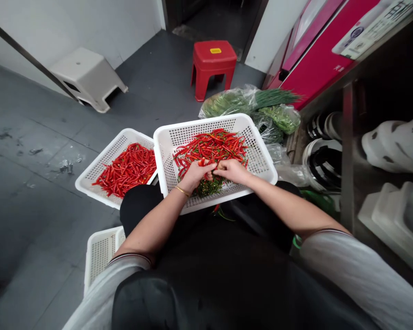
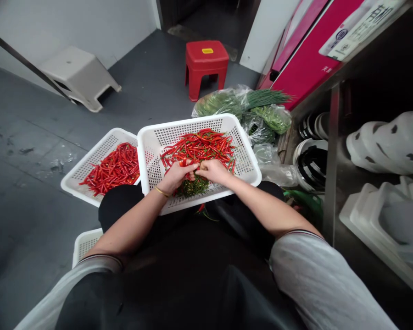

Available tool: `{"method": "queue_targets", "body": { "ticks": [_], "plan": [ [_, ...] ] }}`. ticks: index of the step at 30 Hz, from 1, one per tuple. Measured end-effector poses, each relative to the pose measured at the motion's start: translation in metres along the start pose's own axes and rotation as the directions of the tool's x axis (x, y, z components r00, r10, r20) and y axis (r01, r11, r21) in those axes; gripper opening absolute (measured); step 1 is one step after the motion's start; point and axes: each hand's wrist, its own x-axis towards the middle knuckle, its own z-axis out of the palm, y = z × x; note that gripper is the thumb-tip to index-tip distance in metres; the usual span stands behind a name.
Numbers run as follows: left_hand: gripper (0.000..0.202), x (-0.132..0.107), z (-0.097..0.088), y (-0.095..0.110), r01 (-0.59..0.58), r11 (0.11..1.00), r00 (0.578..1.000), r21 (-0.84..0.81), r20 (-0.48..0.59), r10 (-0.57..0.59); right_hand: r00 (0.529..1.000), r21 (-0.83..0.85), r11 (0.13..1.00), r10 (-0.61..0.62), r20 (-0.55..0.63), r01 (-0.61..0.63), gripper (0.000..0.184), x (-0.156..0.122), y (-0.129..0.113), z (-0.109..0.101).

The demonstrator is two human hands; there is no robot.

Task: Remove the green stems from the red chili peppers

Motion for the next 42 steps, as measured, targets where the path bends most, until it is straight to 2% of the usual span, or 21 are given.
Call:
{"method": "queue_targets", "body": {
  "ticks": [3,7,9,11,13,15,16,18,19,21,24,27,29,31,33,36,39,42],
  "plan": [
    [0.034,-0.001,-0.004,0.001,-0.039,0.999,0.999,0.037,0.013,0.039,0.991,0.131,0.991,-0.052,0.121,0.036,0.033,-0.001,-0.009,0.007],
    [0.029,-0.007,-0.011,0.013,-0.084,0.98,0.981,0.18,0.187,0.05,0.975,0.327,0.937,0.051,0.214,-0.121,0.045,0.005,-0.004,-0.003],
    [0.029,-0.011,-0.01,0.017,-0.12,0.969,0.965,0.216,0.253,0.063,0.974,0.345,0.932,0.033,0.223,-0.11,0.046,0.008,-0.008,-0.004],
    [0.031,-0.014,-0.007,0.018,-0.107,0.978,0.958,0.18,0.281,0.053,0.991,0.217,0.976,-0.031,0.127,0.003,0.045,0.01,-0.016,-0.003],
    [0.033,-0.017,-0.004,0.018,-0.046,0.994,0.952,0.1,0.306,0.014,0.993,-0.049,0.993,-0.11,-0.044,0.108,0.045,0.009,-0.021,-0.006],
    [0.031,-0.018,-0.003,0.019,0.008,1.0,0.946,0.002,0.323,-0.008,0.981,-0.319,0.944,-0.131,-0.142,0.08,0.045,0.007,-0.017,-0.016],
    [0.029,-0.018,-0.005,0.021,0.02,0.999,0.946,-0.048,0.325,-0.004,0.989,-0.418,0.908,-0.093,-0.115,0.036,0.044,0.007,-0.011,-0.023],
    [0.025,-0.016,-0.01,0.025,0.024,0.99,0.949,-0.142,0.314,0.022,0.996,-0.569,0.822,0.079,0.052,-0.035,0.038,0.007,0.008,-0.034],
    [0.024,-0.014,-0.014,0.028,0.024,0.982,0.953,-0.185,0.302,0.033,0.973,-0.628,0.777,0.171,0.152,-0.039,0.035,0.007,0.019,-0.036],
    [0.024,-0.011,-0.02,0.033,0.014,0.97,0.964,-0.245,0.26,0.051,0.933,-0.704,0.71,0.264,0.243,-0.018,0.035,0.011,0.037,-0.032],
    [0.026,-0.009,-0.024,0.036,-0.046,0.962,0.981,-0.267,0.17,0.094,0.936,-0.753,0.657,0.254,0.245,0.019,0.032,0.021,0.046,-0.011],
    [0.03,-0.009,-0.023,0.032,-0.052,0.985,0.987,-0.167,0.14,0.076,0.933,-0.758,0.648,0.222,0.282,0.075,0.028,0.027,0.042,-0.001],
    [0.032,-0.01,-0.019,0.028,-0.057,0.998,0.995,-0.016,0.078,0.058,0.938,-0.727,0.68,0.18,0.297,0.1,0.028,0.026,0.038,-0.008],
    [0.026,-0.009,-0.013,0.024,-0.12,0.978,0.993,0.17,0.021,0.118,0.947,-0.658,0.744,0.117,0.298,0.115,0.026,0.02,0.035,-0.021],
    [0.02,-0.009,-0.006,0.02,-0.207,0.919,0.978,0.337,0.043,0.205,0.956,-0.526,0.838,0.019,0.294,0.145,0.023,0.011,0.031,-0.032],
    [0.019,-0.007,0.003,0.014,-0.287,0.83,0.958,0.479,0.14,0.251,0.954,-0.184,0.965,-0.131,0.268,0.185,0.025,0.0,0.021,-0.037],
    [0.014,-0.005,0.003,0.008,-0.29,0.81,0.955,0.509,0.213,0.208,0.961,0.168,0.981,-0.14,0.239,0.101,0.028,-0.005,0.009,-0.03],
    [0.016,-0.006,-0.002,0.006,-0.284,0.816,0.952,0.503,0.25,0.177,0.965,0.321,0.947,-0.104,0.24,0.022,0.03,-0.006,0.002,-0.025]
  ]
}}
